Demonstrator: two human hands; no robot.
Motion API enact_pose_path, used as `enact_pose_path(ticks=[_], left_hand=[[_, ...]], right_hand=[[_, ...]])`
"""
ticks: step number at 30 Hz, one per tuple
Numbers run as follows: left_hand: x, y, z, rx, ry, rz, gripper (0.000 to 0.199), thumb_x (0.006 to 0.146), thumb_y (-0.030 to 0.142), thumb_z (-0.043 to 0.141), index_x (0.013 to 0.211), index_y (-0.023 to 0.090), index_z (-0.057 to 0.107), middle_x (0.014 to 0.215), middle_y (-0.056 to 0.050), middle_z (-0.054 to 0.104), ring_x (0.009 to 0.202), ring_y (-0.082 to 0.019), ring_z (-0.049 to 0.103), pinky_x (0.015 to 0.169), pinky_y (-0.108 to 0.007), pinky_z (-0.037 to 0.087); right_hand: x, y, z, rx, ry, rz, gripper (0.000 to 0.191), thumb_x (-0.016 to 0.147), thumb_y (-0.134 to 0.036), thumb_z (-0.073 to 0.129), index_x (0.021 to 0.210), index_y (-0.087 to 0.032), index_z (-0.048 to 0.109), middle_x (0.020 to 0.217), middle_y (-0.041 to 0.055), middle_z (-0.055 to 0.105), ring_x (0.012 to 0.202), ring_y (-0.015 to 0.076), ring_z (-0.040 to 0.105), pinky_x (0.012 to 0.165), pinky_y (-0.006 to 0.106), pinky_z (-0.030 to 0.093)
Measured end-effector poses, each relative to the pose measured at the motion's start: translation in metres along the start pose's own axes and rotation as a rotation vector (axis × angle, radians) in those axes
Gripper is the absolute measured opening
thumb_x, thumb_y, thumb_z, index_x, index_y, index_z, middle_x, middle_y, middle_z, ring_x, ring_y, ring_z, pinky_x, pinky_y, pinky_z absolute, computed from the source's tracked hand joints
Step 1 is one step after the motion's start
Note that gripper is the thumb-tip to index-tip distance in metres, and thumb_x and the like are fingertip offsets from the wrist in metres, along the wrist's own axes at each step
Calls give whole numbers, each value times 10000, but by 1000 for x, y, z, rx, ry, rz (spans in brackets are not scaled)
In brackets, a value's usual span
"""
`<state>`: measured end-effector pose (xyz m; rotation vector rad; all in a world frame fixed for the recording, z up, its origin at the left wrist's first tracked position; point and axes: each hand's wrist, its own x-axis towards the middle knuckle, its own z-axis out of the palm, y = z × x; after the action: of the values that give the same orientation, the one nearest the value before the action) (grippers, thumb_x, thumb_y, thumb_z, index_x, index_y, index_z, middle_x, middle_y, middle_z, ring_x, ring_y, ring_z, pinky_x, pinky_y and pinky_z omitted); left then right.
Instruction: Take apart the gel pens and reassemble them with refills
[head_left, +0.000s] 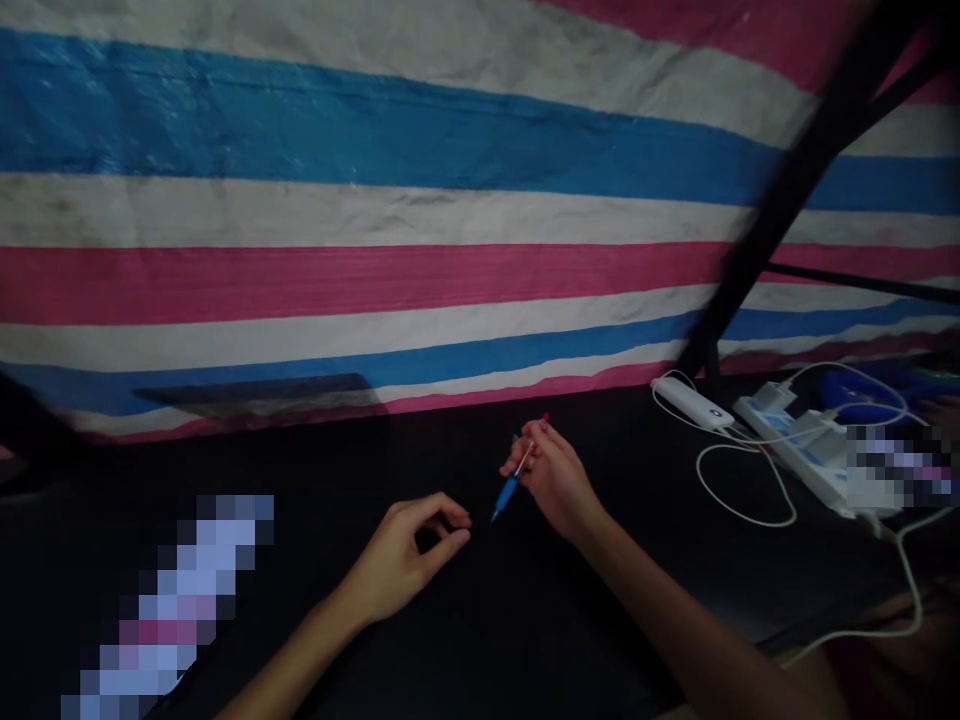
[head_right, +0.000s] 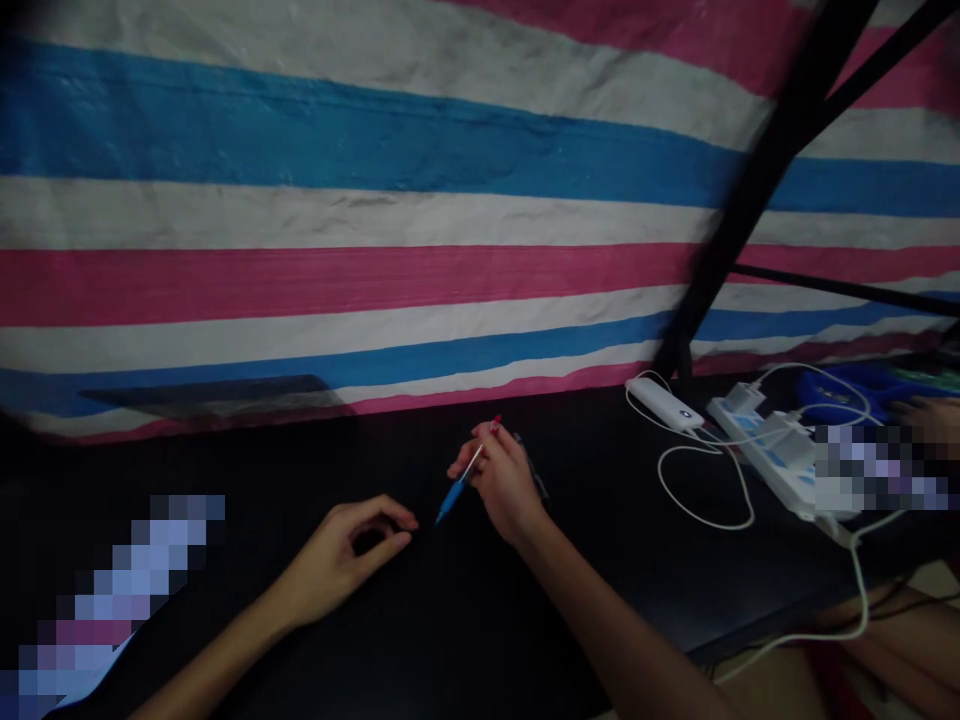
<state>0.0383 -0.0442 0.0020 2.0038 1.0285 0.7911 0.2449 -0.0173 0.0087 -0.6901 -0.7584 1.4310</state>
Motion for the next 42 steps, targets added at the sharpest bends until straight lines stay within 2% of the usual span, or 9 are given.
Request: enact_pose_path(ticks=[3, 9, 13, 16, 21, 27, 33, 38, 42], left_hand=[[1, -8, -6, 131, 88, 32, 134, 821, 316, 548, 844, 209, 626, 775, -16, 644, 714, -153, 603, 664, -257, 453], [3, -18, -11, 217, 114, 80, 159, 839, 320, 503, 832, 215, 622, 752, -15, 622, 699, -155, 591, 653, -255, 449], [4, -16, -12, 247, 122, 97, 150, 835, 293, 505, 821, 214, 632, 765, -20, 625, 703, -156, 591, 652, -248, 443], [4, -16, -14, 262, 140, 99, 154, 831, 292, 506, 799, 213, 634, 756, -19, 625, 700, -157, 593, 648, -248, 439], [5, -20, -16, 306, 148, 102, 174, 840, 308, 488, 806, 212, 630, 737, -25, 618, 693, -162, 590, 645, -253, 444], [5, -20, -18, 319, 156, 92, 166, 829, 305, 504, 796, 215, 639, 729, -16, 617, 671, -159, 592, 621, -244, 445], [5, -19, -18, 329, 131, 68, 172, 832, 310, 497, 793, 214, 634, 719, -13, 611, 660, -155, 588, 613, -246, 436], [5, -21, -19, 322, 138, 70, 171, 831, 302, 497, 789, 211, 636, 731, -14, 621, 666, -154, 597, 622, -246, 436], [5, -20, -19, 339, 114, 64, 184, 844, 306, 478, 802, 207, 628, 740, -18, 613, 675, -154, 590, 632, -251, 438]], right_hand=[[7, -16, -13, 202, 48, 82, 141, 828, -304, 536, 763, -204, 461, 556, -65, 361, 460, 83, 395, 501, 223, 403], [5, -36, -29, 308, -4, 45, 436, 832, -551, 384, 573, -206, 321, 491, -64, 228, 402, 92, 219, 383, 214, 264], [3, -34, -31, 314, -25, 72, 403, 821, -442, 374, 519, -205, 251, 431, -67, 176, 374, 91, 126, 349, 219, 185], [3, -33, -30, 272, -29, 57, 394, 804, -427, 382, 508, -206, 248, 413, -68, 173, 367, 90, 111, 340, 217, 169], [2, -37, -29, 207, -49, 28, 491, 787, -607, 391, 522, -207, 281, 425, -75, 197, 361, 78, 144, 334, 201, 188], [2, -40, -26, 215, -73, 151, 418, 808, -439, 406, 501, -205, 247, 396, -78, 160, 355, 79, 98, 331, 200, 137], [-1, -39, -19, 222, -145, 223, 520, 798, -648, 365, 527, -208, 314, 412, -86, 190, 366, 67, 90, 342, 190, 124], [2, -38, -23, 224, -111, 258, 417, 838, -450, 366, 516, -205, 268, 395, -87, 141, 353, 68, 63, 334, 190, 84], [3, -37, -24, 240, -91, 259, 459, 824, -540, 369, 529, -201, 280, 400, -90, 160, 357, 62, 72, 338, 182, 103]])
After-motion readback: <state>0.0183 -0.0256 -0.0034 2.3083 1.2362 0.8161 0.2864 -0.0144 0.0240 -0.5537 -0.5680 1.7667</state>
